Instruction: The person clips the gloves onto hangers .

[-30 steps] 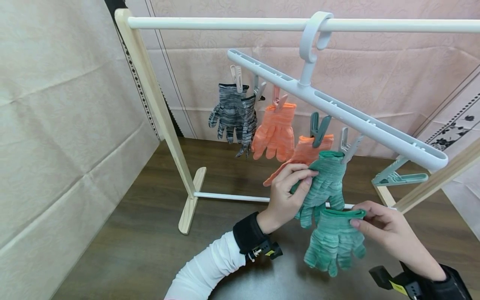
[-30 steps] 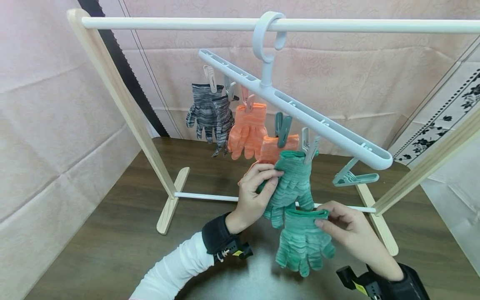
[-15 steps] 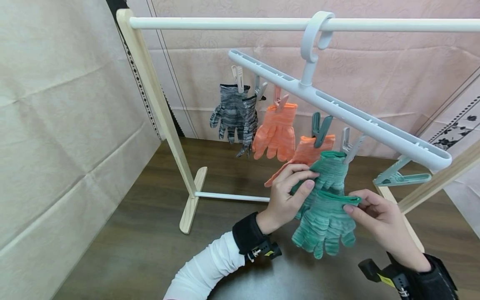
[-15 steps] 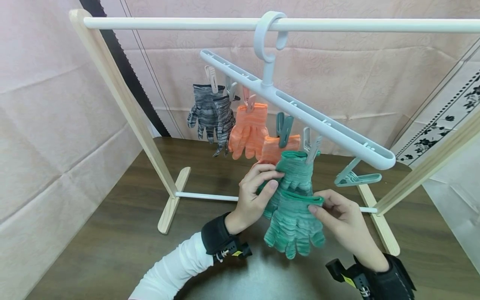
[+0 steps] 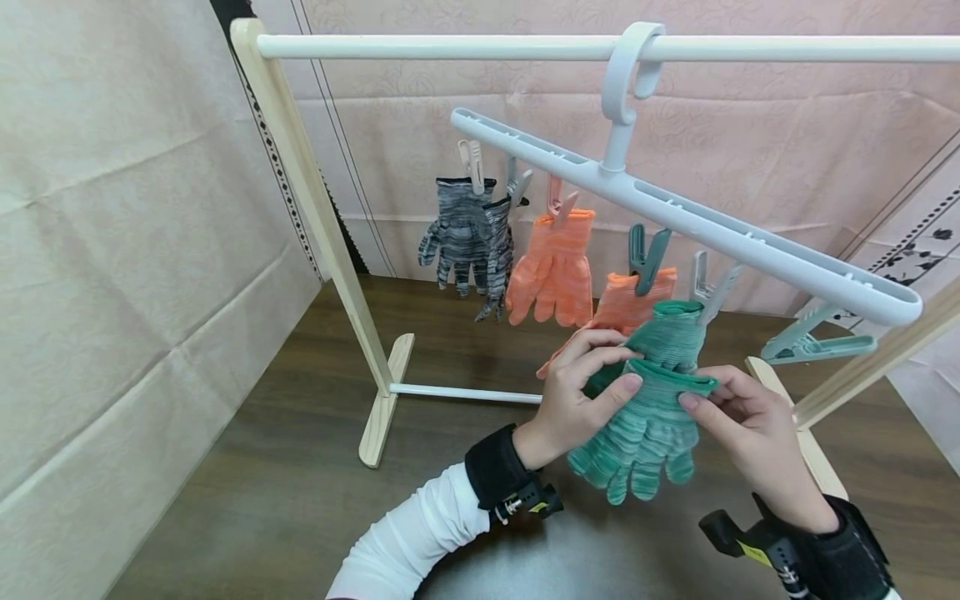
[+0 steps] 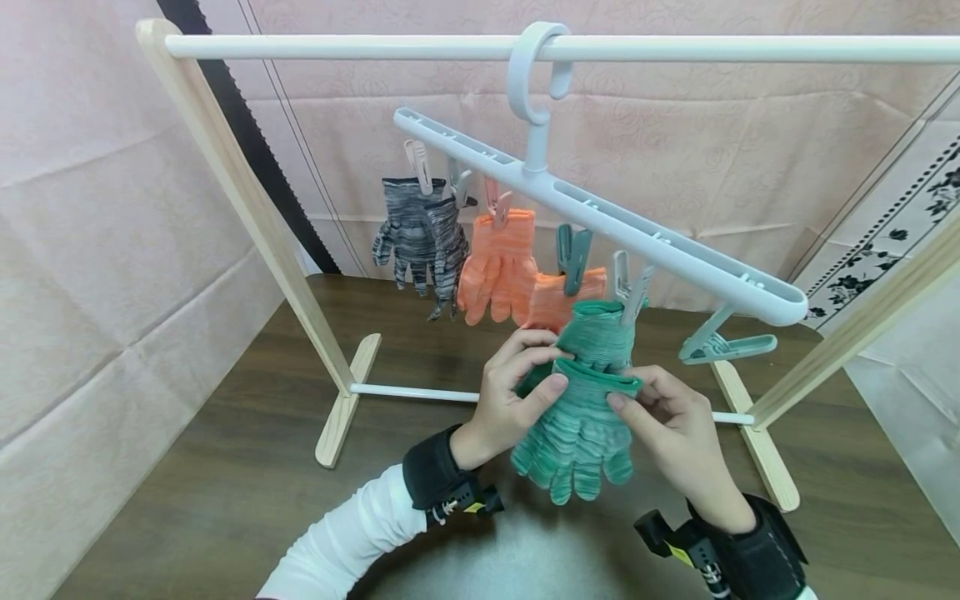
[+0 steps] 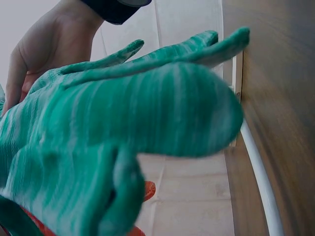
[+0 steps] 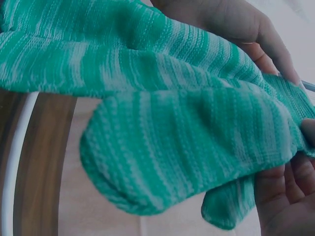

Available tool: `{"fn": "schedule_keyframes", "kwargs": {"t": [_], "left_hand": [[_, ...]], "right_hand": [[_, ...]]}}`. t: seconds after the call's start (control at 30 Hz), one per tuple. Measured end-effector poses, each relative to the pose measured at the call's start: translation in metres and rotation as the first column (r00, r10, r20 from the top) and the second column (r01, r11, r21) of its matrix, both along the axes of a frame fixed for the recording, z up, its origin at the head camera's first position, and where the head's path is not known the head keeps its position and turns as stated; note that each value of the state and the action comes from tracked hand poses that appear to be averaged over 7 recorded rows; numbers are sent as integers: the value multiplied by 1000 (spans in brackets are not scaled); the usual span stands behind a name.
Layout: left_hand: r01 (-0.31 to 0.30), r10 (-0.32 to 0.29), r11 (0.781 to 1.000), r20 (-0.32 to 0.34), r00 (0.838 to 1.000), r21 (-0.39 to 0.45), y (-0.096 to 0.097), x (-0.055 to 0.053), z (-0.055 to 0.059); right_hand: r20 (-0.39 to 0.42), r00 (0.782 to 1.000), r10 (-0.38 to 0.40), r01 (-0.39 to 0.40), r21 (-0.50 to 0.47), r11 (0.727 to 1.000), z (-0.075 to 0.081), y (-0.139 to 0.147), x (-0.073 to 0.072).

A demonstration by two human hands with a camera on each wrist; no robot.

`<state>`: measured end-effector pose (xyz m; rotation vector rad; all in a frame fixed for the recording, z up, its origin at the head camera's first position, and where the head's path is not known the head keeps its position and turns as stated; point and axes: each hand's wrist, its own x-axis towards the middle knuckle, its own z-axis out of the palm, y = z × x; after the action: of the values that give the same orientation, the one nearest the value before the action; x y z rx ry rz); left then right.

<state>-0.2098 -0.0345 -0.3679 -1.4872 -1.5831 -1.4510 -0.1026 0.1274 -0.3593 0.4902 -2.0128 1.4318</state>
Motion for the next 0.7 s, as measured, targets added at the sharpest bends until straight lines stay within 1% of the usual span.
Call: {"fn": "schedule_keyframes", "kwargs": {"t": [0.13, 0.23, 0.37, 0.47, 0.57, 0.7], "left_hand": [[-7, 7, 1000, -42, 999, -5, 1, -6, 0], [-7, 6, 1000, -59, 998, -4, 1, -9, 0], [4, -5, 1000, -46, 999, -3, 1, -10, -1], [8, -8, 1000, -34, 999, -8, 0, -10, -1], [8, -8, 1000, -27, 1000, -7, 0, -9, -1], [17, -17, 1000, -20, 1000, 3, 0, -10, -1]], "right_hand": [[-6, 1000, 9, -10, -36, 999, -2, -2, -6], [-1, 1000, -3, 3, -44, 999, -3, -3, -8], [17, 1000, -14, 15, -46, 999, -3, -4, -7], [19, 1000, 3, -2, -58, 998, -3, -5, -6], [15, 1000, 27, -25, -89, 996, -4, -5, -5], [12, 1000, 9, -7, -135, 991, -5, -3, -1]]}}
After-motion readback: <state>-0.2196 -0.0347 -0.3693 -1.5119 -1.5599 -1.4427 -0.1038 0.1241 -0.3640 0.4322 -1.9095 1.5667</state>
